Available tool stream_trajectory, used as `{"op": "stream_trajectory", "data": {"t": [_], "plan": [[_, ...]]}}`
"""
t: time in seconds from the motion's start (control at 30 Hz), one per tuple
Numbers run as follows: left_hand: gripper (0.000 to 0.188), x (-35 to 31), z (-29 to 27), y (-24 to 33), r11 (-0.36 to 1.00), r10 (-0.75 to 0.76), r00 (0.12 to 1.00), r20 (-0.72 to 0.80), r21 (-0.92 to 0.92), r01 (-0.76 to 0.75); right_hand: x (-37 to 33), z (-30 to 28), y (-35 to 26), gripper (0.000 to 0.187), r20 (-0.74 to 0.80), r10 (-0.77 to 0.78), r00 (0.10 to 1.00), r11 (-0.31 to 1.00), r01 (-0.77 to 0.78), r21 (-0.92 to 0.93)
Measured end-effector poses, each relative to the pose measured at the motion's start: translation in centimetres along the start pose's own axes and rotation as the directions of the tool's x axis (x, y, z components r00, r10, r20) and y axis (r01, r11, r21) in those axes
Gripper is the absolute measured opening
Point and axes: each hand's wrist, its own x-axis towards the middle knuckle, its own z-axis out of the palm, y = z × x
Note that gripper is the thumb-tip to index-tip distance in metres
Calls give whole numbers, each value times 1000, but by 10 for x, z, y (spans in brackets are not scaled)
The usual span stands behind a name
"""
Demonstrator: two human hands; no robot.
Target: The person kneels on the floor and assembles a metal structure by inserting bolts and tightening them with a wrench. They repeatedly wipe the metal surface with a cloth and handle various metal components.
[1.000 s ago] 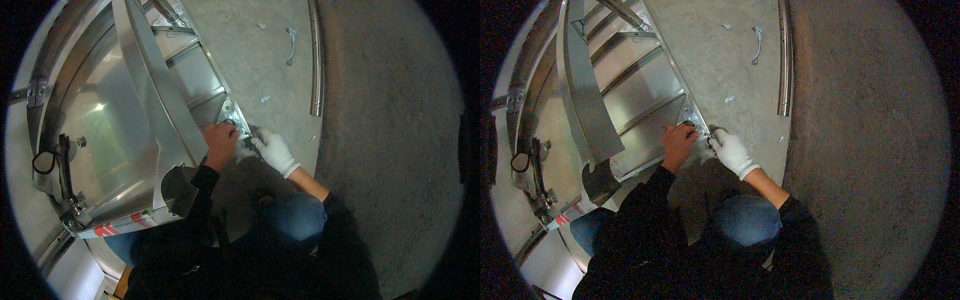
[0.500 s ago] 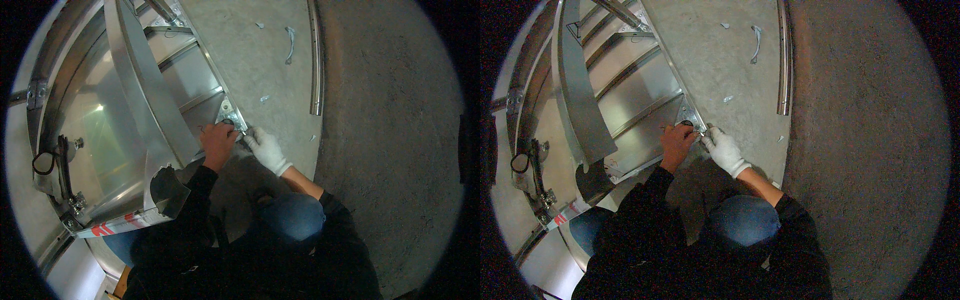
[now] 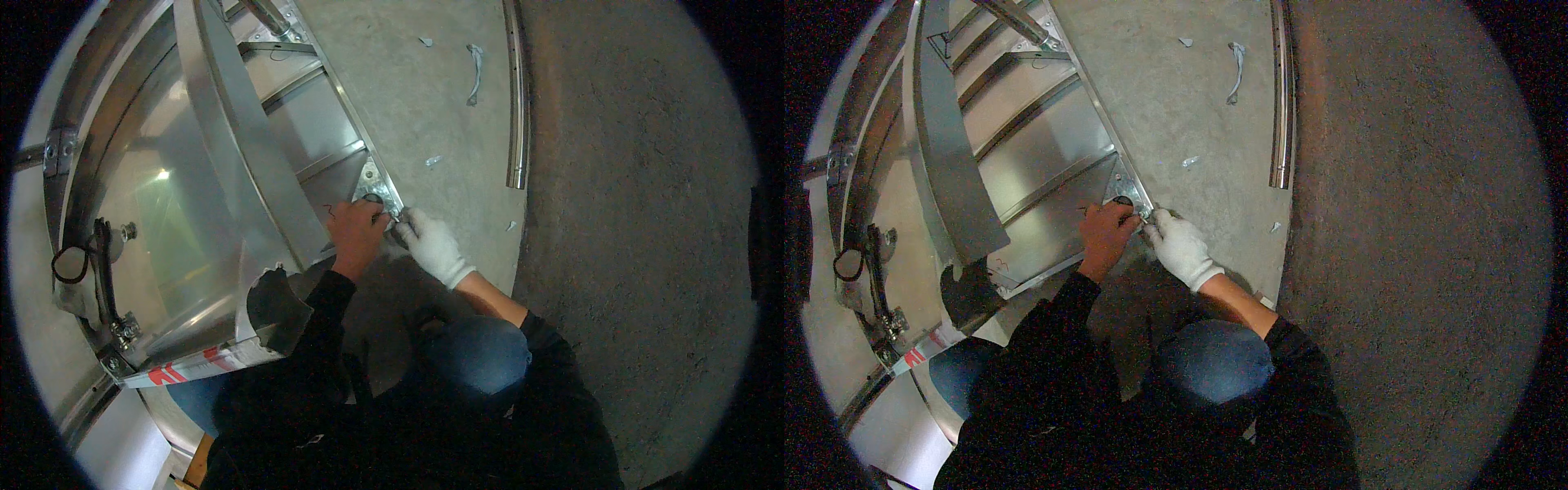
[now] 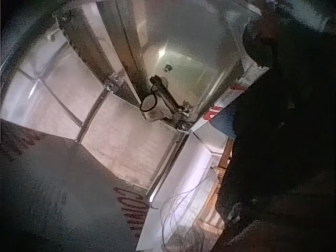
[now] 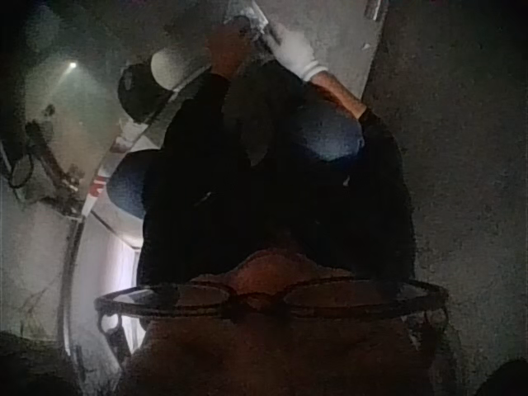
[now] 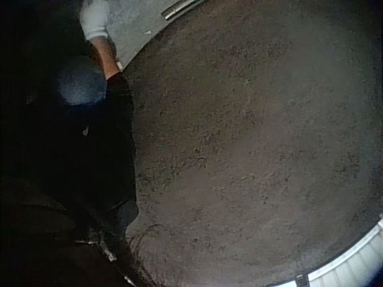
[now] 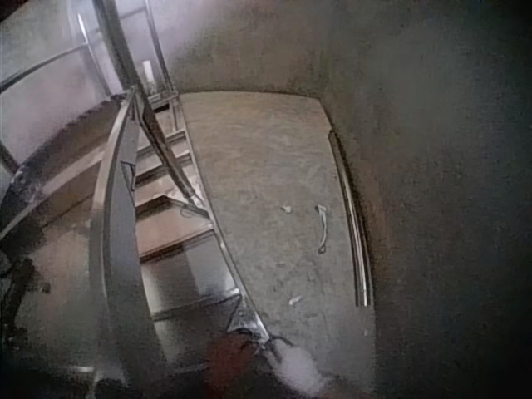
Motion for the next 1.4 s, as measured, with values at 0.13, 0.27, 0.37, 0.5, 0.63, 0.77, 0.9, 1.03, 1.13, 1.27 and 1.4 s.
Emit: {"op": "stream_trajectory", "data": {"t": [0.13, 0.27, 0.37, 0.5, 0.63, 0.77, 0.9, 1.03, 1.13, 1.27, 1.4], "plan": [[20, 0, 0, 1, 1000, 8, 1000, -3, 26, -8, 3, -1, 1, 20, 27, -12, 1000, 1000, 12, 17], [24, 0, -2, 5, 990, 50, 999, -18, 132, -47, 3, -1, -1, 20, 48, 15, 999, 998, -12, -63], [25, -7, 8, -13, 944, 328, 922, -206, 112, -311, 3, 1, -3, 20, 42, -5, 999, 992, 10, -126], [24, -7, 5, -4, 942, 216, 972, -90, 280, -183, 3, 7, 3, 18, 31, -120, 992, 957, 124, -263], [24, -9, -11, 17, 960, 164, 981, -108, 247, -133, 5, 1, 3, 16, 116, -151, 982, 919, 183, -349], [29, -7, -9, 5, 945, 317, 947, -54, 103, -310, 11, -6, 5, 14, 233, -218, 948, 867, 298, -399], [34, -8, -9, 10, 964, 266, 950, -165, 64, -259, 17, -12, 3, 11, 266, -287, 920, 835, 377, -400], [37, -9, 0, 2, 952, 304, 930, -207, 94, -290, 21, -1, 19, 10, 277, -415, 867, 697, 498, -516], [36, -10, 3, 2, 960, 278, 942, -189, 84, -267, 28, 1, 29, 10, 263, -524, 810, 668, 582, -463], [33, -10, -1, 3, 976, 211, 971, -112, 81, -202, 29, -1, 22, 10, 390, -569, 724, 395, 656, -643], [32, -5, -3, 9, 988, 144, 990, -3, 57, -144, 35, -5, 28, 11, 413, -637, 651, 350, 721, -598]]}}
